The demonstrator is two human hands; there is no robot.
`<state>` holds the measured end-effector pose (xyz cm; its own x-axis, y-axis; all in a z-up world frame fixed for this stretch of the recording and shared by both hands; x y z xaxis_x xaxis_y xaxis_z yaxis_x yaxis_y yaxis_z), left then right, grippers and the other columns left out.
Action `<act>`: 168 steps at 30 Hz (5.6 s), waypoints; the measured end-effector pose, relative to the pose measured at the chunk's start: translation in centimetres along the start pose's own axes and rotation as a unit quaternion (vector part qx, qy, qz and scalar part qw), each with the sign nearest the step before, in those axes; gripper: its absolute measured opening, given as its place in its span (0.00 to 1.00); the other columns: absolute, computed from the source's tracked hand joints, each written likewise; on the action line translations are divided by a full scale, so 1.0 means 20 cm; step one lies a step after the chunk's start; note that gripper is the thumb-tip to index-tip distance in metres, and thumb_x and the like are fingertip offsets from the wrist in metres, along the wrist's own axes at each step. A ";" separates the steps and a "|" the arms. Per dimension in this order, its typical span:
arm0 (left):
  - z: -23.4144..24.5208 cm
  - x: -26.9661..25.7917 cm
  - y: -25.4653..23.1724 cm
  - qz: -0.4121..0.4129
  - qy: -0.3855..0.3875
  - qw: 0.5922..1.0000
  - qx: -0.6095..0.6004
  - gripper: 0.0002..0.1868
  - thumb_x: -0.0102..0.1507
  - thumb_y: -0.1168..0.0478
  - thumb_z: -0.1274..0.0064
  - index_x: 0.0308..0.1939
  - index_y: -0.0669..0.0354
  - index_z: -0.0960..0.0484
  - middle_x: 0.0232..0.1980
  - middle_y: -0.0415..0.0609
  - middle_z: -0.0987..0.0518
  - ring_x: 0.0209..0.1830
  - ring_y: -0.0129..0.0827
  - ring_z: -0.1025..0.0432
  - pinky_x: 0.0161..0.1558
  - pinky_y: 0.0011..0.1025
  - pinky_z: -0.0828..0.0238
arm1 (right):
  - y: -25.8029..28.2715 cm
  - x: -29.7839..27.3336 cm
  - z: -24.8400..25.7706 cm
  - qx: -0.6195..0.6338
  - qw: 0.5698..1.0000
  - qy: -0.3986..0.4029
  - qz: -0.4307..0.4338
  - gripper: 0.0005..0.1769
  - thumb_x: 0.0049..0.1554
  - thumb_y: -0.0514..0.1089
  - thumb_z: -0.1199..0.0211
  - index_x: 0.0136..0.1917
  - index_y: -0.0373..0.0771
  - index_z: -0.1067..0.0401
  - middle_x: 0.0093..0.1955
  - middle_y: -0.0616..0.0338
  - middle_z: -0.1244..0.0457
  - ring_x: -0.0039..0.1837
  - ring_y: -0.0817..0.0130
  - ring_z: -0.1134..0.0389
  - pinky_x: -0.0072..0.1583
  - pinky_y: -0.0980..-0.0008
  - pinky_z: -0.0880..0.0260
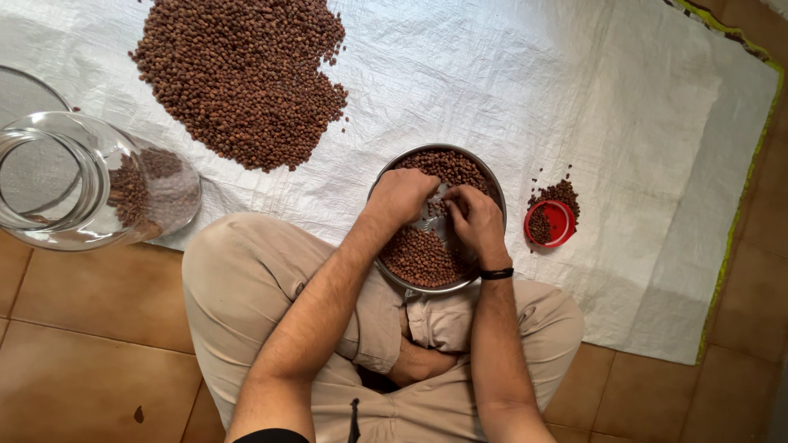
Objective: The person sits on the floor and sorts brown seeds from a metal bowl, picking out specific items and placing them into a small red container. The person continues this repetitive sorting process throughout the clip.
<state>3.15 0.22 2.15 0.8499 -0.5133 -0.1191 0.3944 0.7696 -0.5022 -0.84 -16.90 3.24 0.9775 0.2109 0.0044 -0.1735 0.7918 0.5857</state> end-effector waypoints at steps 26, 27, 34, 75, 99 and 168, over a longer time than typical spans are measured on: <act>-0.24 0.05 -0.12 0.051 0.033 0.713 -0.699 0.34 0.73 0.32 0.74 0.22 0.46 0.30 0.19 0.34 0.36 0.16 0.21 0.45 0.19 0.23 0.49 | 0.57 -0.08 0.32 0.054 0.981 -0.136 0.127 0.09 0.62 0.28 0.44 0.55 0.35 0.29 0.51 0.52 0.34 0.50 0.62 0.29 0.50 0.65 0.27; -0.21 0.07 -0.09 0.033 -0.008 0.730 -0.683 0.34 0.73 0.33 0.72 0.23 0.47 0.29 0.19 0.35 0.36 0.17 0.21 0.44 0.20 0.23 0.46 | 0.52 -0.07 0.29 0.039 0.979 -0.168 0.111 0.08 0.63 0.29 0.42 0.54 0.36 0.28 0.51 0.54 0.34 0.51 0.62 0.29 0.51 0.64 0.27; 0.00 0.04 0.14 0.106 -0.156 0.898 -0.398 0.24 0.74 0.46 0.65 0.35 0.53 0.19 0.25 0.31 0.26 0.21 0.18 0.34 0.27 0.23 0.34 | 0.22 -0.05 0.01 -0.162 0.985 -0.061 0.014 0.10 0.57 0.48 0.27 0.48 0.44 0.22 0.47 0.59 0.34 0.49 0.63 0.34 0.49 0.65 0.31; 0.14 -0.24 0.09 0.128 -0.131 0.836 -0.517 0.30 0.65 0.40 0.44 0.17 0.48 0.37 0.17 0.34 0.37 0.17 0.18 0.44 0.20 0.25 0.45 | 0.17 -0.06 -0.09 0.111 0.991 -0.004 -0.080 0.06 0.62 0.43 0.36 0.49 0.38 0.25 0.36 0.60 0.34 0.36 0.75 0.37 0.38 0.71 0.39; 0.08 -0.23 0.12 0.110 -0.191 0.855 -0.470 0.31 0.68 0.35 0.52 0.21 0.54 0.30 0.20 0.38 0.33 0.21 0.20 0.40 0.23 0.27 0.43 | 0.26 -0.04 -0.21 0.060 0.998 0.006 -0.028 0.08 0.63 0.46 0.38 0.50 0.40 0.27 0.43 0.56 0.31 0.43 0.64 0.30 0.45 0.64 0.30; -0.15 -0.98 -1.07 -0.188 -0.199 0.855 -0.441 0.06 0.65 0.68 0.50 0.34 0.63 0.20 0.25 0.48 0.27 0.19 0.34 0.37 0.23 0.33 0.43 | -0.93 -0.47 0.57 0.797 0.537 -0.265 -0.074 0.25 0.72 0.54 0.55 0.35 0.44 0.38 0.29 0.62 0.45 0.29 0.72 0.47 0.30 0.74 0.53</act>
<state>-23.02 -7.24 12.63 0.8412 -0.3565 0.4065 0.3994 -0.0969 -0.9116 -5.40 -40.20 1.48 0.9366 -0.3147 -0.1543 -0.1796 -0.8089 0.5598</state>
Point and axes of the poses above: each hand's wrist, its own x-axis towards the middle knuckle, its own z-axis out of the back of the hand, y = z × x, the point moved 4 cm from there along x, towards the middle knuckle
